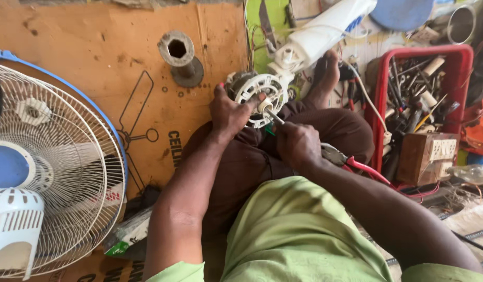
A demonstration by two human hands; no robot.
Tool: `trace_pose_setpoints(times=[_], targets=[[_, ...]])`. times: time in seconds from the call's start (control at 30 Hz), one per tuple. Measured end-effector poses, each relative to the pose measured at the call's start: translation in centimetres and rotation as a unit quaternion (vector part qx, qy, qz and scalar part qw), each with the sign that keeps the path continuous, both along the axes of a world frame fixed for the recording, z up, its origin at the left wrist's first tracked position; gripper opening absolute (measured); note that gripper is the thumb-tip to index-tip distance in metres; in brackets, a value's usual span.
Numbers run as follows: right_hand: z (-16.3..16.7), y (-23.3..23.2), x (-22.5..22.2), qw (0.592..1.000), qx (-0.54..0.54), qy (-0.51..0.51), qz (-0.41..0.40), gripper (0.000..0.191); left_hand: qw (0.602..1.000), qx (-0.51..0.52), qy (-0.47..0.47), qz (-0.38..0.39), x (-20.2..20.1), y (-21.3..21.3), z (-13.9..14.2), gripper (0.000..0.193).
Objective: The person sits on the floor and uses a screwdriver to tighten screws on a white plastic fan component. They repeatedly adjust the part and use the tool to secure it while surrounded by other fan parts and tools.
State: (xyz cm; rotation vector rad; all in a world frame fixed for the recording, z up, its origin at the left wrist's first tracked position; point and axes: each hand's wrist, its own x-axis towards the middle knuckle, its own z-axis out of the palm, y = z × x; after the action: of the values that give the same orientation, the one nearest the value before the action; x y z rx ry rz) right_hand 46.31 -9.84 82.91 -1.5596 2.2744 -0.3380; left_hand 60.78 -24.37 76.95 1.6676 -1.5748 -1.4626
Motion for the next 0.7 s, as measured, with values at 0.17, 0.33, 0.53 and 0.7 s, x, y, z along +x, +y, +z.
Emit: trace_pose_setpoints(times=[0.17,0.33,0.53,0.7], targets=[[-2.2,-1.0,-2.2,0.719,0.197,-0.461,-0.481,0.020,0.999,0.037,0.003,0.013,-0.2,0.1,-0.1,0.113],[0.2,-1.3,-3.6,0.808,0.208,-0.412,-0.366,0.019,0.999,-0.021,0.021,0.026,-0.9,1.2,0.2,0.117],[3.7,0.5,-5.1,0.975,-0.035,-0.166,-0.144,0.028,1.000,0.006,0.002,0.016,-0.9,1.7,0.9,0.122],[3.8,-0.6,-5.1,0.988,-0.052,-0.101,-0.103,0.025,0.999,0.016,0.048,0.021,-0.9,1.8,1.4,0.124]])
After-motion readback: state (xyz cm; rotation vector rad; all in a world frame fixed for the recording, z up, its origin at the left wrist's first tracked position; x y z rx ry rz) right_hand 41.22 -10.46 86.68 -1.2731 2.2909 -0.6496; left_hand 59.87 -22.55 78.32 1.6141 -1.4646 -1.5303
